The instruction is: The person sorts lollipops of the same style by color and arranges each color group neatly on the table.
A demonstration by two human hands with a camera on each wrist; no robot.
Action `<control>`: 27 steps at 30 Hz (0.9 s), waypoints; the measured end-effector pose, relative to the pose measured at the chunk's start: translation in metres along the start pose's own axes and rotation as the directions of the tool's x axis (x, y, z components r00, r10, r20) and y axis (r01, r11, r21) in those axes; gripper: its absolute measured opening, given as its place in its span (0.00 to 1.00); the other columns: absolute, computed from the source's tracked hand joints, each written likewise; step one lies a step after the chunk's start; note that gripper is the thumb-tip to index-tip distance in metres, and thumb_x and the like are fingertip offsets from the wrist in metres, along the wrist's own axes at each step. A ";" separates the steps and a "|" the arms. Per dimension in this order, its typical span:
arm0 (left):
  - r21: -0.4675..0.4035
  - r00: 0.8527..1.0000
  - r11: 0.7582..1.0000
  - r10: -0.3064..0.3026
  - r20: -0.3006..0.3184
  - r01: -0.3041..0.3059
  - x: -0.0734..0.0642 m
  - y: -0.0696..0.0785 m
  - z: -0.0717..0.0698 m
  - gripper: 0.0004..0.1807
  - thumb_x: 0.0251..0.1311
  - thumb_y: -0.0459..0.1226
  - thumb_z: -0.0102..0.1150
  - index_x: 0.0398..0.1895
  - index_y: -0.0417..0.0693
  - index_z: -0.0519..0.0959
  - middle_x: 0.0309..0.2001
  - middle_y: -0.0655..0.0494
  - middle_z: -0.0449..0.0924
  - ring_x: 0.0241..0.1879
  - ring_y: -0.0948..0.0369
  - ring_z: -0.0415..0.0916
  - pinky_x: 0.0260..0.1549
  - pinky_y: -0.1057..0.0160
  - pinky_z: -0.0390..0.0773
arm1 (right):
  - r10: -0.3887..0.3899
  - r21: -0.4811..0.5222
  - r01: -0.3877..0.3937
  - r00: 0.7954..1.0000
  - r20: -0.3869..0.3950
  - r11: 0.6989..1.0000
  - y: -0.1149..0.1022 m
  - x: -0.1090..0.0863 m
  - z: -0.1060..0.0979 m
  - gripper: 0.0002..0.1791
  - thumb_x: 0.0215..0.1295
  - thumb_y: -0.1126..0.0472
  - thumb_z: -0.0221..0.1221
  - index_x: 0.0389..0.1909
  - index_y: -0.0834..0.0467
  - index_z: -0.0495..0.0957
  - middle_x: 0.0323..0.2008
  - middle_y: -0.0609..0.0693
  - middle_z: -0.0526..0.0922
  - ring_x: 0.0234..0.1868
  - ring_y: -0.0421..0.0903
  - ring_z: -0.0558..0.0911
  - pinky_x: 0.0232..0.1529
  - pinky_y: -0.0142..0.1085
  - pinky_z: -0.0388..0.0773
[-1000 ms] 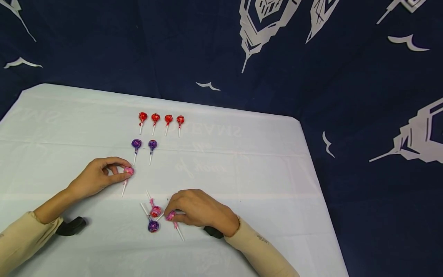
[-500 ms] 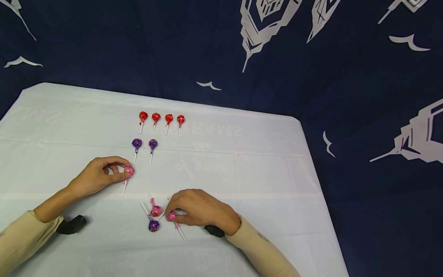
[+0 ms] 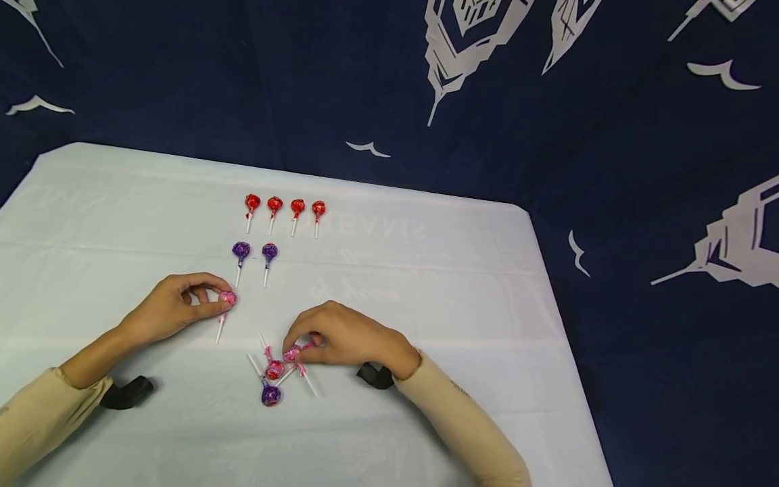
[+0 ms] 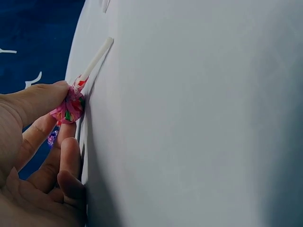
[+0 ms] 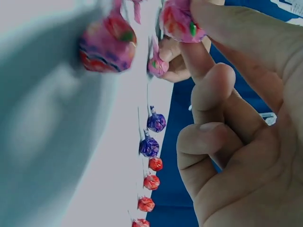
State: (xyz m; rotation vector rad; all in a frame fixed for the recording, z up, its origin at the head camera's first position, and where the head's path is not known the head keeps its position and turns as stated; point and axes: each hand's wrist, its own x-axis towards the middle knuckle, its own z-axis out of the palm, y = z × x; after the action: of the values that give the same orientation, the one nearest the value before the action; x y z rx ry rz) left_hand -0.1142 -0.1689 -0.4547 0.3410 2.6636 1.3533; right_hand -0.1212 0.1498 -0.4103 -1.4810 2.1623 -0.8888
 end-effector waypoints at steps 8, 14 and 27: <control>-0.001 1.000 1.000 0.006 -0.005 -0.006 0.001 0.000 0.002 0.12 0.59 0.41 0.71 0.45 0.51 0.85 0.25 0.56 0.79 0.27 0.65 0.71 0.26 0.65 0.66 | 0.187 -0.003 -0.190 0.967 -0.175 0.982 0.014 0.027 -0.007 0.08 0.62 0.59 0.70 0.42 0.49 0.87 0.33 0.39 0.83 0.24 0.34 0.69 0.30 0.27 0.67; 0.009 1.000 1.000 0.002 -0.007 -0.002 0.001 0.001 0.001 0.12 0.59 0.40 0.71 0.45 0.51 0.85 0.25 0.56 0.78 0.27 0.65 0.71 0.26 0.65 0.66 | 0.273 -0.026 -0.292 0.920 -0.282 0.956 0.025 0.050 -0.006 0.06 0.62 0.58 0.70 0.40 0.49 0.88 0.30 0.41 0.83 0.20 0.38 0.69 0.27 0.29 0.66; 0.001 1.000 1.000 0.002 -0.005 -0.002 0.000 0.001 0.000 0.12 0.59 0.40 0.71 0.45 0.50 0.85 0.26 0.56 0.78 0.27 0.65 0.71 0.26 0.65 0.66 | 0.306 -0.083 -0.335 0.919 -0.248 0.939 0.027 0.081 0.002 0.06 0.63 0.56 0.69 0.41 0.50 0.87 0.36 0.40 0.87 0.22 0.36 0.71 0.28 0.28 0.67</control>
State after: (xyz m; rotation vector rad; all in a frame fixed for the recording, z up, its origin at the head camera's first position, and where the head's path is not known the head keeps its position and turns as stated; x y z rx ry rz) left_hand -0.1141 -0.1680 -0.4544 0.3413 2.6692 1.3549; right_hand -0.1692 0.0812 -0.4265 -1.0663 2.5778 -0.8565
